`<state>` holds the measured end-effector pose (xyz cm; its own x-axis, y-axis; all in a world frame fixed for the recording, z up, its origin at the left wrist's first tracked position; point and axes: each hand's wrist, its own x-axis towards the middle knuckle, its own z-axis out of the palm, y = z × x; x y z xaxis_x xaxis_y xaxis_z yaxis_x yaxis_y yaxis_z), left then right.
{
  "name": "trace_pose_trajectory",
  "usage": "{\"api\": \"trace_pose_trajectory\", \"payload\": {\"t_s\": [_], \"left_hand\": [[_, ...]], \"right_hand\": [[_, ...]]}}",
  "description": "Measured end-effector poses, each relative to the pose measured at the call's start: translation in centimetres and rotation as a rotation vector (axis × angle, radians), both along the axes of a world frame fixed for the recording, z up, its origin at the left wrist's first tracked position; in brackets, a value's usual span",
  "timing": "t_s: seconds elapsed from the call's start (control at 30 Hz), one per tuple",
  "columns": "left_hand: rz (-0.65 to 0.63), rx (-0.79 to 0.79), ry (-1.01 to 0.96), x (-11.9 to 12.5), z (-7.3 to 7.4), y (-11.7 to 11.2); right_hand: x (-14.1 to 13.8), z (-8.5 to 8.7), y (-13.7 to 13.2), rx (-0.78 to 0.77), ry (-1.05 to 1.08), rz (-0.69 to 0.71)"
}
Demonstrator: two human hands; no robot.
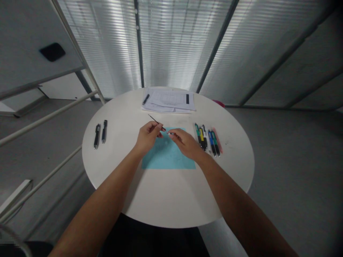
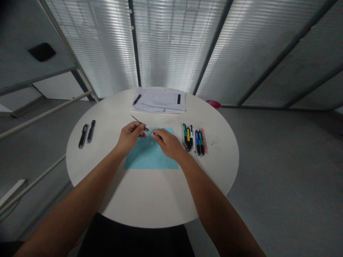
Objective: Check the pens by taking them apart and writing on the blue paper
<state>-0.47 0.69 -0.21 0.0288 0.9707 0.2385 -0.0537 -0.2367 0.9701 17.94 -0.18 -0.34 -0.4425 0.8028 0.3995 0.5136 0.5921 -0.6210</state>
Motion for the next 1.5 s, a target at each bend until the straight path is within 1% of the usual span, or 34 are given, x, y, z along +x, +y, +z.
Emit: {"api": "trace_pose_trajectory", "payload": {"t_s": [0.13, 0.33, 0.53, 0.6, 0.7, 0.83, 0.9, 0.97, 1.07, 1.13, 1.2, 1.33, 1.43, 1.5], "left_hand": [[-0.065, 0.019, 0.004, 0.1, -0.1, -0.2], [-0.017, -0.017, -0.059, -0.2, 0.0, -0.1], [-0.064, -0.027, -0.011, 0.0, 0.0, -0.3], [-0.075, -0.029, 0.049, 0.0, 0.0, -0.4], [-0.084, -0.014, 0.189, 0.0, 0.0, -0.5], [-0.084, 0.082, 0.329, -0.3, -0.2, -0.5], [-0.044, 0.14, 0.432, -0.5, -0.3, -0.5], [0.021, 0.174, 0.594, -0.7, -0.3, -0.6], [0.156, 0.162, 0.837, -1.0, 0.0, -0.9], [0.205, 0.137, 0.946, -1.0, 0.2, -1.0], [0.184, 0.122, 1.026, -1.0, 0.2, -1.0], [0.066, 0.096, 1.133, -0.9, -0.3, -0.9], [0.016, 0.098, 1.162, -0.9, -0.5, -0.8], [0.011, 0.106, 1.143, -1.0, -0.5, -0.7]], "right_hand": [[0.0, -0.2, 0.2, 0.018, 0.013, -0.011], [0.0, -0.1, 0.1, 0.025, 0.051, 0.004], [-0.1, 0.1, -0.1, 0.007, 0.051, -0.014], [-0.1, 0.1, -0.1, -0.008, 0.057, -0.034], [-0.1, 0.0, -0.1, -0.03, 0.081, -0.058], [-0.1, 0.0, -0.1, -0.022, 0.133, -0.09], [-0.1, 0.0, 0.0, -0.004, 0.185, -0.123], [-0.1, 0.0, 0.1, 0.026, 0.249, -0.171], [0.0, 0.0, 0.3, 0.081, 0.328, -0.249], [0.0, 0.1, 0.4, 0.107, 0.352, -0.272], [0.1, 0.1, 0.5, 0.127, 0.334, -0.272], [0.1, 0.3, 0.2, 0.143, 0.234, -0.267], [0.1, 0.3, 0.1, 0.133, 0.206, -0.26], [0.1, 0.3, 0.0, 0.126, 0.199, -0.257]]}}
